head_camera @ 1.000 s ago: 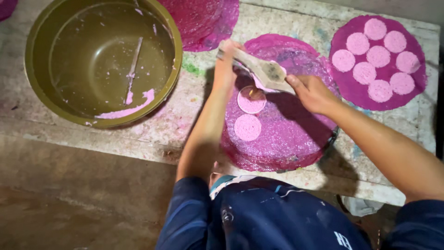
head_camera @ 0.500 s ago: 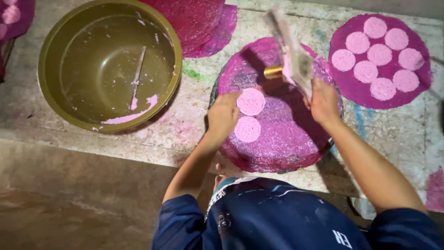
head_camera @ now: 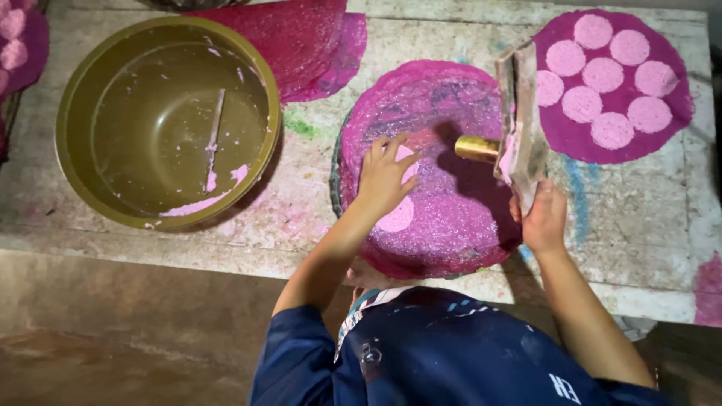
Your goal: The person repeatedly scoops pink paste from a basin, applies it to a roller, and presses the roller into a circular mold to form small incense coils. The finished coils are arranged on a tray. The person cleans the roller and mold between cycles.
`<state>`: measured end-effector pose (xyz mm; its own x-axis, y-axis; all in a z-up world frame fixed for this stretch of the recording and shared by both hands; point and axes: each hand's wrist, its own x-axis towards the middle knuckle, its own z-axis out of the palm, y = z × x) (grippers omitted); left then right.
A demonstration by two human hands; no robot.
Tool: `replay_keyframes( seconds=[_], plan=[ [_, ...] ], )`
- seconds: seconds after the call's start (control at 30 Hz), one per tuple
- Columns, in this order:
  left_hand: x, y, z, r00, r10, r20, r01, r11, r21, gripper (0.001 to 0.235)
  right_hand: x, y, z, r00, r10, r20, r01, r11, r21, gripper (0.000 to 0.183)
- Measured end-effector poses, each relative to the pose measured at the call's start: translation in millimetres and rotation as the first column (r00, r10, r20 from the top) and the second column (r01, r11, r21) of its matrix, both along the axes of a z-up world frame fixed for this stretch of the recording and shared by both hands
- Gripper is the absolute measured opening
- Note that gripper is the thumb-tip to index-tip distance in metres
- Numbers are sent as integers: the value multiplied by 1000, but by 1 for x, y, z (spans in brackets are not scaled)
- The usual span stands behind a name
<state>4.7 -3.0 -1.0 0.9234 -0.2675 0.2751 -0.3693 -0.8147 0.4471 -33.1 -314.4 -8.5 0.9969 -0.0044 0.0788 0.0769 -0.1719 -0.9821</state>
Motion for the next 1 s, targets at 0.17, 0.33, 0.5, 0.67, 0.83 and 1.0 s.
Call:
replay_keyframes(
  seconds=[0.17,0.33,0.5,0.67,0.83,1.0],
  plan=[
    [11,0,-8,997,-24,-72,20,999,-51,23,-13,-12,-4,999,-50,12,50,999,-8,73],
    [0,11,-15,995,59,-84,-74,979,-189,20,-26,-22,-11,997,-73,3,72,996,48,72],
    [-19,14,-6,998,11,59,-3,991,-136,32,-33,-23,-14,996,-86,-1,86,994,62,73],
    [-29,12,1,997,20,81,-20,1000,-6,32,-36,-19,-15,996,-84,-14,85,993,79,72],
    [-35,8,-4,995,-16,97,16,1000,7,41,-38,-20,-19,996,-84,-22,85,995,50,74],
    [-26,6,-7,984,176,8,-175,983,-47,58,-37,-23,-22,995,-90,-32,92,991,96,71]
  ],
)
